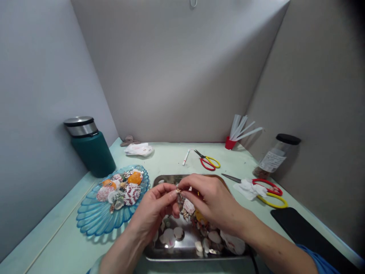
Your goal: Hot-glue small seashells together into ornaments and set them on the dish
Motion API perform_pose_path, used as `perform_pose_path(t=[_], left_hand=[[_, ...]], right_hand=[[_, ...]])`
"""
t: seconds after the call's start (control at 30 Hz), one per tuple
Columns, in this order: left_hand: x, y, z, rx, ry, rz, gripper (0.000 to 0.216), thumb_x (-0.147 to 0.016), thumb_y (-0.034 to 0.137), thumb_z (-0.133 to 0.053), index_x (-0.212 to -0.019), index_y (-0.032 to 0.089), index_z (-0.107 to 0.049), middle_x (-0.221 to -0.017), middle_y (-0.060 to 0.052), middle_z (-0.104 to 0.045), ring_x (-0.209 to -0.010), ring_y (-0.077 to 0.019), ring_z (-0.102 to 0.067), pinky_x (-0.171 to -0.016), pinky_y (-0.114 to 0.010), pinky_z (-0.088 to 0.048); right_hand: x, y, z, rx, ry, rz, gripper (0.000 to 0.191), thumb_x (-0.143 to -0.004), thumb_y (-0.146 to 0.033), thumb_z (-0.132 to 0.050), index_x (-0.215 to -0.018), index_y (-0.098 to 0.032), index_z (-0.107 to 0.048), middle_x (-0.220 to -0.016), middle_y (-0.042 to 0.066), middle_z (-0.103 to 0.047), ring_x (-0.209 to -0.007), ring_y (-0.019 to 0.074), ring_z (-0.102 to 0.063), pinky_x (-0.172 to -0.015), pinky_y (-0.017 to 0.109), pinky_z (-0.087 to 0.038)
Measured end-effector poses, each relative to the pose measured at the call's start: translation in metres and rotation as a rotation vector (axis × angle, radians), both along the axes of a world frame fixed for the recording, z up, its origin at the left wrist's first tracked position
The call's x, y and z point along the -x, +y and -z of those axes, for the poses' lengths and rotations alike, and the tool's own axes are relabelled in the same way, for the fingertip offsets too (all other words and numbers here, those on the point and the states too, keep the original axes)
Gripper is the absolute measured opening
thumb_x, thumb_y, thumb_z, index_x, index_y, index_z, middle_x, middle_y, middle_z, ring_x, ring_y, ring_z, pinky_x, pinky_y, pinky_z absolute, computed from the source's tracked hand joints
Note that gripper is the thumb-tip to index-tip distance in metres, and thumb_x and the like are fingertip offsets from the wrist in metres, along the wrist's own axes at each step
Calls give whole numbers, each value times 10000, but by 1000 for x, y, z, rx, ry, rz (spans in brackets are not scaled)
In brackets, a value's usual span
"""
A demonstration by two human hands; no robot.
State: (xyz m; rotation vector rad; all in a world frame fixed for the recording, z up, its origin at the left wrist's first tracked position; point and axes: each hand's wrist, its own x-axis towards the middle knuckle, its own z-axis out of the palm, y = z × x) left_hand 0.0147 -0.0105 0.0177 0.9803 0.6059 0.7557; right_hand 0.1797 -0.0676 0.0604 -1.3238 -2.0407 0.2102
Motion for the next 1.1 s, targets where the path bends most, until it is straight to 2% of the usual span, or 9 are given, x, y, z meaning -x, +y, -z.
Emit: perform_pose_path(t=[0.13, 0.3, 0.47, 0.6, 0.87, 1.1], left_hand=[[-1, 0, 0, -45, 28, -21, 181, -785, 267, -659, -888, 120, -669, -501, -4, -622, -451, -83, -545, -493, -187, -428], [-2, -2, -2, -106, 47, -6, 259, -751, 251, -695, -986, 143, -687, -685, -29, -674, -503, -80, -562, -527, -209, -448], [-1, -2, -2, -113, 65, -19, 244, -749, 235, -694, -974, 141, -707, -589, -7, -648, -489, -65, -547, -531, -183, -416], [-1, -2, -3, -105, 100, -37, 242, -744, 254, -695, -953, 135, -717, -521, 4, -625, -463, -61, -531, -525, -177, -396], [-2, -1, -2, -109, 86, -25, 239, -753, 291, -686, -941, 146, -718, -597, 15, -591, -466, -66, -522, -488, -191, -389], [-3, 0, -2, -123, 121, -41, 227, -769, 290, -672, -935, 143, -721, -509, 20, -579, -459, -55, -481, -505, -173, -352]], right_hand=[[0, 0, 2, -17, 10, 17, 98, -880, -170, -518, -927, -181, -603, -858, 12, -644, -768, 123, -571, -690, 241, -405], [-1, 2, 5, -41, 4, 68, 91, -882, -179, -509, -908, -180, -596, -835, 11, -636, -721, 122, -564, -653, 244, -396], [0, 4, 5, -49, -8, 25, 119, -872, -173, -528, -979, -188, -579, -875, 10, -639, -747, 121, -573, -657, 233, -401], [-1, 3, 4, -41, -45, 22, 112, -891, -188, -504, -962, -184, -589, -887, 24, -637, -767, 129, -573, -675, 242, -407], [-2, 3, 6, -26, -73, 34, 90, -878, -184, -513, -930, -186, -586, -866, 19, -626, -765, 132, -570, -678, 247, -406], [-1, 2, 3, -8, -67, 11, 100, -856, -185, -546, -946, -184, -591, -887, 26, -626, -790, 141, -573, -695, 250, -415]])
